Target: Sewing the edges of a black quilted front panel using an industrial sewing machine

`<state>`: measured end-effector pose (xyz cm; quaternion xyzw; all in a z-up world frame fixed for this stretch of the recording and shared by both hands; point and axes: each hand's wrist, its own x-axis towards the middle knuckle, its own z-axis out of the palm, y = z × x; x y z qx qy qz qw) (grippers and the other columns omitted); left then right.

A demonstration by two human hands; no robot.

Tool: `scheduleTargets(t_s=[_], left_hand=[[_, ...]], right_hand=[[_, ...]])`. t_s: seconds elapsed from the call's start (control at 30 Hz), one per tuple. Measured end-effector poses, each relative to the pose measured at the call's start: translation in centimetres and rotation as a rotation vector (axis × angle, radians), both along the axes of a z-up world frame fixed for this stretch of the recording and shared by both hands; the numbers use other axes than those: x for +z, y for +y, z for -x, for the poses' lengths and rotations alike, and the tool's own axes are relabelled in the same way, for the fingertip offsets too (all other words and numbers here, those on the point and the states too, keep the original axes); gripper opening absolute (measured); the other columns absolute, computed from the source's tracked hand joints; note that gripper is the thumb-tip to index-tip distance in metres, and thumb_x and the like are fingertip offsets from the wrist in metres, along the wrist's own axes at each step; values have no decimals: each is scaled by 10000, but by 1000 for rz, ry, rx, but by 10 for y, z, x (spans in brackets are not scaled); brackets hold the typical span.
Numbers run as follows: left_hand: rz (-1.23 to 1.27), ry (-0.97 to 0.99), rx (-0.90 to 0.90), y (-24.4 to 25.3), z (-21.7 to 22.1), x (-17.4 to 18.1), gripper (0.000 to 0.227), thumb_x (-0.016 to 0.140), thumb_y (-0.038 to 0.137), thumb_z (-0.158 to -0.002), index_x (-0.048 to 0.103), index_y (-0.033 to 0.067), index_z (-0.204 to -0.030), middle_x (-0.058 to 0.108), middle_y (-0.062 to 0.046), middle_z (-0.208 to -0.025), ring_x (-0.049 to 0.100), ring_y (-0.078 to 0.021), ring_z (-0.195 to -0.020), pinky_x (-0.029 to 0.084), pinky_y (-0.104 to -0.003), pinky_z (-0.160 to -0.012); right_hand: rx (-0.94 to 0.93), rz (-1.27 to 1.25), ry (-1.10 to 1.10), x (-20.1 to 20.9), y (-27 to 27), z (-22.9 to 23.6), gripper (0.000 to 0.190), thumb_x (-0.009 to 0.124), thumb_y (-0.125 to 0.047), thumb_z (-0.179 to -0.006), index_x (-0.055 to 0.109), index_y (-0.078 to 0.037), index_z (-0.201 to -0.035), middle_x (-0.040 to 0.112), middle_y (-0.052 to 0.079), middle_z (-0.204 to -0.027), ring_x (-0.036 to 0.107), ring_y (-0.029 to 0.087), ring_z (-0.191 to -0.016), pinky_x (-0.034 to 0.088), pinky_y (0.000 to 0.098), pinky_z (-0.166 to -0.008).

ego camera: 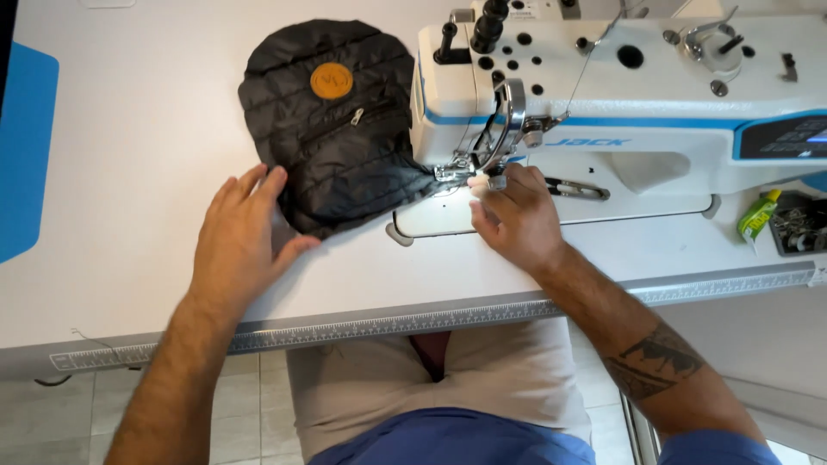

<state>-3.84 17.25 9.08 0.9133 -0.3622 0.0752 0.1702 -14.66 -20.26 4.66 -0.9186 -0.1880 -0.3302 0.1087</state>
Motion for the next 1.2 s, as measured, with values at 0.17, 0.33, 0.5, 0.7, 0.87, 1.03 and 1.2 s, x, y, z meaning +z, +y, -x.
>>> scheduleTargets(t_s=[0.17, 0.33, 0.5, 0.7, 0.87, 1.03, 1.2], left_hand=[[-78, -202, 28, 2, 75, -5, 918, 561, 748, -843, 582, -4, -1370, 666, -191, -1238, 542, -379, -1257, 428, -532, -1107], [84, -359, -75, -27, 121, -18, 786, 451, 696, -967, 695, -18, -1189, 732, -130, -1026, 662, -327, -1064, 523, -476, -978], [190, -225, -246, -58, 151, -25, 599, 586, 596, -1019, 697, 11, -1081, 703, -102, -931, 666, -297, -961, 499, -407, -804], [328, -73, -342, -111, 85, 49, 183, 721, 229, -971, 666, 80, -879, 647, -52, -751, 541, -268, -795, 357, -421, -643], [106, -54, -158, -162, 7, 23, 131, 766, 231, -891, 753, 109, -845, 607, -46, -777, 565, -293, -792, 405, -435, -638], [40, 30, -111, -193, -14, 0, 208, 837, 240, -773, 761, 57, -839, 663, -104, -778, 625, -315, -809, 476, -457, -691], [153, 39, -79, -198, -17, -20, 275, 910, 257, -717, 701, 97, -796, 589, -80, -761, 611, -360, -807, 463, -462, -718]], right_hand=[[84, -131, 34, 20, 12, 1, 38, 691, 2, -934, 692, -33, -918, 744, 70, -1015, 577, 275, -861, 437, 414, -719], [118, -225, 84, 18, 9, 2, 75, 705, 47, -946, 746, 38, -1009, 754, 157, -1042, 685, 361, -1014, 582, 466, -858], [152, -268, 153, 14, 5, -10, 150, 722, 14, -959, 739, 2, -1107, 749, 127, -1173, 700, 328, -1068, 576, 452, -948], [196, -239, 166, 10, -8, -14, 165, 733, -20, -937, 742, -9, -1102, 745, 140, -1186, 675, 344, -1084, 571, 483, -906], [182, -207, 47, 8, -10, -13, 162, 723, -71, -939, 757, -43, -1095, 735, 139, -1019, 657, 360, -915, 553, 441, -813], [147, -140, 28, -5, -17, -12, 192, 711, -164, -934, 785, -64, -1081, 786, 146, -1035, 725, 356, -913, 534, 451, -794], [163, -32, -14, -27, -25, -9, 243, 658, -209, -961, 779, -109, -1147, 780, 78, -1090, 633, 367, -925, 499, 433, -787]])
